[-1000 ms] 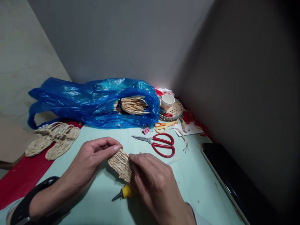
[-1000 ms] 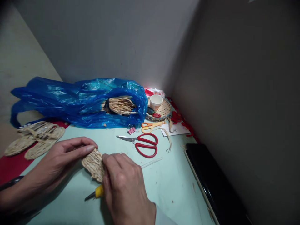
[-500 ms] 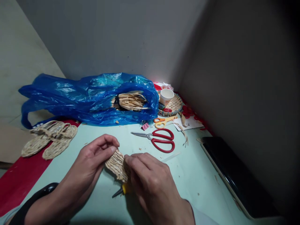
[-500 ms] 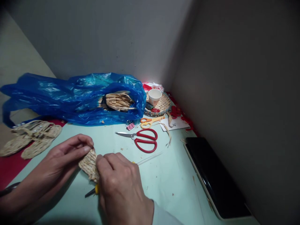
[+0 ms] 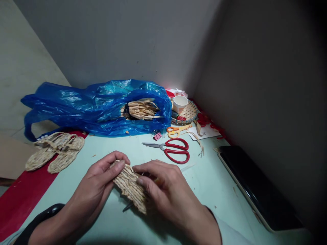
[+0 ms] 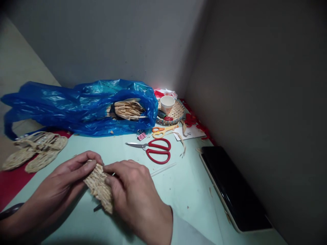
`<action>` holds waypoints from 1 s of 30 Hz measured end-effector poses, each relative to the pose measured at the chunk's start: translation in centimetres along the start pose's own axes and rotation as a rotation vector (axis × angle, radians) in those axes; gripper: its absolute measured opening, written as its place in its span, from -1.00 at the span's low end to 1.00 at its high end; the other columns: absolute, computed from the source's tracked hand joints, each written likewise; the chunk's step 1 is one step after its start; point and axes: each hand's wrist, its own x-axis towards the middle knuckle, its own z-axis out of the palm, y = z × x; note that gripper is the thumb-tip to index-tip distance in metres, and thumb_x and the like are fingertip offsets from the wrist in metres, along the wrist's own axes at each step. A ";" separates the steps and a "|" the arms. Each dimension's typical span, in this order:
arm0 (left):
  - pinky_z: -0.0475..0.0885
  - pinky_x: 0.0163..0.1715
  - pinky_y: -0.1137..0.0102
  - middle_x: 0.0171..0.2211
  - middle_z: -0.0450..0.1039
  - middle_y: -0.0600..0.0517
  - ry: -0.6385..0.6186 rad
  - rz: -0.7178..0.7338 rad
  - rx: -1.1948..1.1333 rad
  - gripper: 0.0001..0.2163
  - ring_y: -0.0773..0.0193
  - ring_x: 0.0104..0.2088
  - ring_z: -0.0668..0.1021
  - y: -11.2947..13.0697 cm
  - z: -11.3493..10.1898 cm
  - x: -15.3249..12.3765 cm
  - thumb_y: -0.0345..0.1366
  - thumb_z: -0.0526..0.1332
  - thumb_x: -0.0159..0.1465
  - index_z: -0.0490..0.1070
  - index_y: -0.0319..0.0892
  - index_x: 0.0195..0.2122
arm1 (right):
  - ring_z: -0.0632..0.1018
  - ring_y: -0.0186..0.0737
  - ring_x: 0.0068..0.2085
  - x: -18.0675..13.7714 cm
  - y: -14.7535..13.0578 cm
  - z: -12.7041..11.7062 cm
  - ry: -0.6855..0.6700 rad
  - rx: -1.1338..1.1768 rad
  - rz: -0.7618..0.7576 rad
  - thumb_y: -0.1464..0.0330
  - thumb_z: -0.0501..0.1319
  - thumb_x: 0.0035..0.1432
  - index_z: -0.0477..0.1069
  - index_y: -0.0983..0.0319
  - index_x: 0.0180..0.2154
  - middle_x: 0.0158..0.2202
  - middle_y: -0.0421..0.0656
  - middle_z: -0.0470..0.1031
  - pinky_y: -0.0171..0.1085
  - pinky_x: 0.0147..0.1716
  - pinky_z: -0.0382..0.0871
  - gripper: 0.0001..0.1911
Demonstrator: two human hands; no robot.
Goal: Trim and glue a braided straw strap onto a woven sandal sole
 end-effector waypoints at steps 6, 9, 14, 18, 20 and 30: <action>0.52 -0.35 0.46 -0.43 0.52 0.08 0.002 -0.031 -0.018 -0.73 0.24 -0.35 0.53 0.0 -1.1 0.1 -0.16 0.59 0.01 0.57 -0.12 -0.38 | 0.68 -0.16 -0.16 0.9 0.3 -1.6 -0.250 0.415 0.218 0.43 0.20 0.36 0.58 0.23 0.06 -0.13 -0.12 0.71 -0.24 -0.18 0.54 -0.71; 0.51 -0.35 0.49 -0.42 0.50 0.08 -0.048 -0.047 0.000 -0.79 0.27 -0.35 0.50 -0.1 -1.9 0.1 -0.16 0.51 0.13 0.57 -0.12 -0.36 | 0.69 -0.18 -0.15 1.3 0.1 -2.1 -0.245 0.291 0.184 0.52 0.15 0.34 0.62 0.25 -0.03 -0.13 -0.12 0.72 -0.24 -0.15 0.54 -0.70; 0.47 -0.39 0.49 -0.44 0.47 0.07 -0.109 -0.113 0.013 -0.78 0.27 -0.39 0.45 0.1 -2.1 0.1 -0.14 0.52 0.11 0.57 -0.12 -0.38 | 0.65 -0.19 -0.16 2.6 -0.6 -2.6 -0.120 -0.225 -0.138 0.69 0.15 0.21 0.64 0.30 -0.12 -0.19 -0.10 0.70 -0.25 -0.09 0.47 -0.63; 0.43 -0.39 0.48 -0.45 0.45 0.07 -0.116 -0.132 0.034 -0.74 0.25 -0.38 0.43 0.3 -2.0 0.2 -0.12 0.55 0.05 0.55 -0.12 -0.43 | 0.58 -0.19 -0.19 4.1 -1.0 -2.8 -0.139 -0.413 -0.310 0.64 0.12 0.33 0.59 0.29 -0.13 -0.22 -0.10 0.67 -0.21 -0.11 0.37 -0.70; 0.40 -0.42 0.48 -0.47 0.42 0.08 -0.130 -0.140 0.046 -0.75 0.26 -0.40 0.41 0.2 -2.1 0.2 -0.12 0.54 0.05 0.55 -0.12 -0.45 | 0.56 -0.16 -0.17 4.7 -1.0 -2.8 -0.174 -0.467 -0.374 0.61 0.09 0.36 0.57 0.28 -0.14 -0.19 -0.10 0.66 -0.17 -0.10 0.31 -0.71; 0.44 -0.35 0.43 -0.43 0.40 0.07 -0.185 -0.177 0.040 -0.82 0.23 -0.37 0.42 -0.2 -2.2 0.3 -0.18 0.49 0.10 0.55 -0.11 -0.44 | 0.53 -0.17 -0.19 5.9 -0.2 -1.7 -0.223 -0.603 -0.431 0.57 0.11 0.42 0.56 0.26 -0.15 -0.24 -0.16 0.64 -0.12 -0.08 0.16 -0.74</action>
